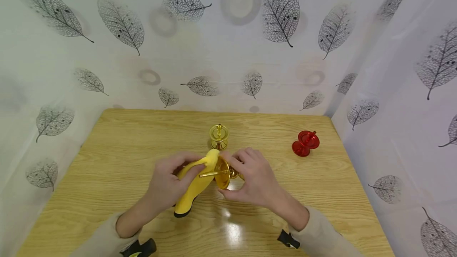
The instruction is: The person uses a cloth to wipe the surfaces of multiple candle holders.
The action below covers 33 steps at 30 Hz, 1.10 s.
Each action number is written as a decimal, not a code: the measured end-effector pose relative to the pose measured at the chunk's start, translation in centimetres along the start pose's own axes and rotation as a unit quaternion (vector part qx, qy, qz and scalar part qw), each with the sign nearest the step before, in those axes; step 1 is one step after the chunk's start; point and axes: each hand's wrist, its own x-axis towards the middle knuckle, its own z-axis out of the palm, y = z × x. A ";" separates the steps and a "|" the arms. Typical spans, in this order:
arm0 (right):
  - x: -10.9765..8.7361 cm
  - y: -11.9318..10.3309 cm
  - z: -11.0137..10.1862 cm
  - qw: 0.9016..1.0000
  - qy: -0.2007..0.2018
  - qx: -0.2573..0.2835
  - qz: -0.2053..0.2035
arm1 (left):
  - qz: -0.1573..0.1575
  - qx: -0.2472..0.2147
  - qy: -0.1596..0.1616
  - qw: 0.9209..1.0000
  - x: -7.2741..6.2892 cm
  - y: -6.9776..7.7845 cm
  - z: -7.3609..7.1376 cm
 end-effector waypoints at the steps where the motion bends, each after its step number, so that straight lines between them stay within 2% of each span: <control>1: 0.0 -0.1 0.0 1.000 -0.003 -0.012 -0.005 | 0.004 0.005 -0.013 1.000 0.0 -0.1 0.1; 5: 0.2 -0.3 0.1 0.998 -0.015 -0.051 -0.020 | 0.022 0.026 -0.059 0.998 -0.1 -0.3 0.6; 10: 0.4 -0.5 0.3 0.997 -0.006 -0.075 -0.032 | 0.044 0.068 -0.092 0.992 -0.1 -0.5 0.8; 19: 0.8 -0.2 0.4 0.990 0.020 -0.122 -0.066 | 0.035 0.084 -0.163 0.982 0.3 -0.6 0.2; 24: 0.8 0.0 0.2 0.988 0.023 -0.136 -0.071 | 0.043 0.090 -0.170 0.980 0.3 -0.6 -0.2; 33: 0.0 1.2 -0.5 0.986 0.035 -0.153 -0.061 | 0.040 0.082 -0.150 0.984 -0.3 -0.6 -1.6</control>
